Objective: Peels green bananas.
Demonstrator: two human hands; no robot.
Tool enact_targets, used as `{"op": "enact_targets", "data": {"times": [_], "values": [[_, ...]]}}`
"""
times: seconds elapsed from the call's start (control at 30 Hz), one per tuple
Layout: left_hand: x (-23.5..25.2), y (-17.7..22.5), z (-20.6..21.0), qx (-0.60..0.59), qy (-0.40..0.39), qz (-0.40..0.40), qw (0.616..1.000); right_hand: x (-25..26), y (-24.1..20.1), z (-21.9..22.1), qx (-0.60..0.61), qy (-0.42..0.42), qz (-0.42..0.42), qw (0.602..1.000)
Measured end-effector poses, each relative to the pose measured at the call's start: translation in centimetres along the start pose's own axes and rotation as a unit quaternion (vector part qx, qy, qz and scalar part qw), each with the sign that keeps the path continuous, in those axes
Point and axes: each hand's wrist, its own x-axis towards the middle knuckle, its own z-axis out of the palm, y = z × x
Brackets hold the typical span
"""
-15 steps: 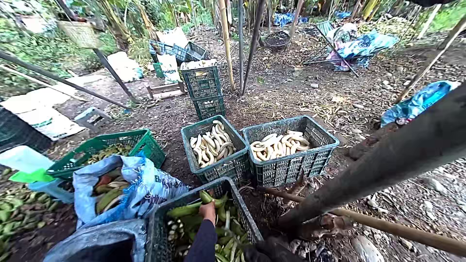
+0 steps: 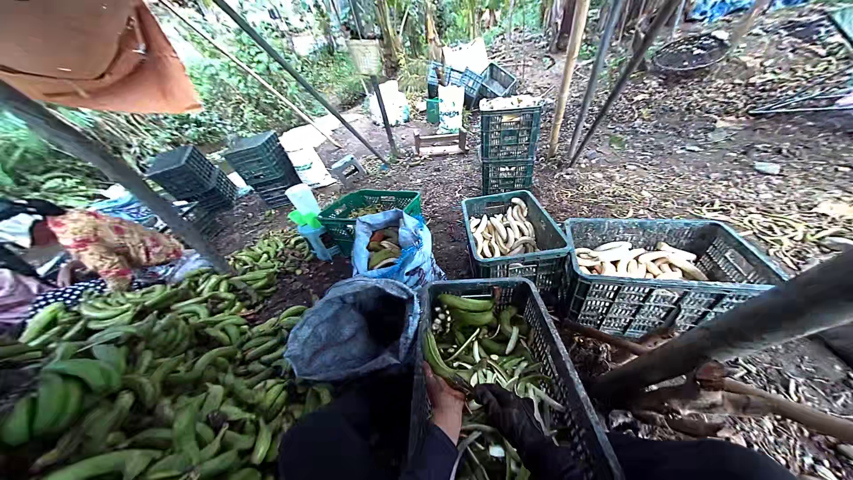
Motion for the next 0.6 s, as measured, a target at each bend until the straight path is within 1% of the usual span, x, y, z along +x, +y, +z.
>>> {"op": "enact_targets", "data": {"times": [0.13,0.23,0.3,0.33,0.37,0.43,0.5,0.53,0.6], "values": [[-1.1,1.4,-0.4,0.004,0.009,0.043,0.999,-0.7,-1.7,0.9,0.034,0.005,-0.019,0.999],[-2.0,2.1,0.3,0.002,0.009,0.06,0.998,-0.2,-0.8,1.5,0.079,0.02,-0.02,0.997],[-2.4,2.2,0.0,-0.028,-0.013,0.059,0.998,1.0,2.4,2.4,0.116,0.014,0.049,0.992],[-2.6,2.4,-0.2,-0.02,-0.03,0.057,0.998,1.3,3.9,2.4,0.133,0.025,0.088,0.987],[-2.5,2.9,-0.1,0.009,-0.055,0.055,0.997,1.7,4.4,1.8,0.131,0.042,0.103,0.985],[-2.1,4.0,-0.1,0.1,-0.1,0.008,0.99,1.0,2.9,-0.2,0.12,0.077,0.06,0.988],[-1.8,4.5,-0.2,0.169,-0.122,-0.058,0.976,-0.2,0.6,-1.5,0.074,0.105,-0.023,0.991],[-1.8,4.6,0.0,0.184,-0.136,-0.079,0.97,-0.5,-0.4,-2.3,0.042,0.112,-0.056,0.991],[-2.0,4.5,0.5,0.196,-0.158,-0.093,0.963,-1.1,-1.1,-3.0,-0.013,0.116,-0.097,0.988]]}}
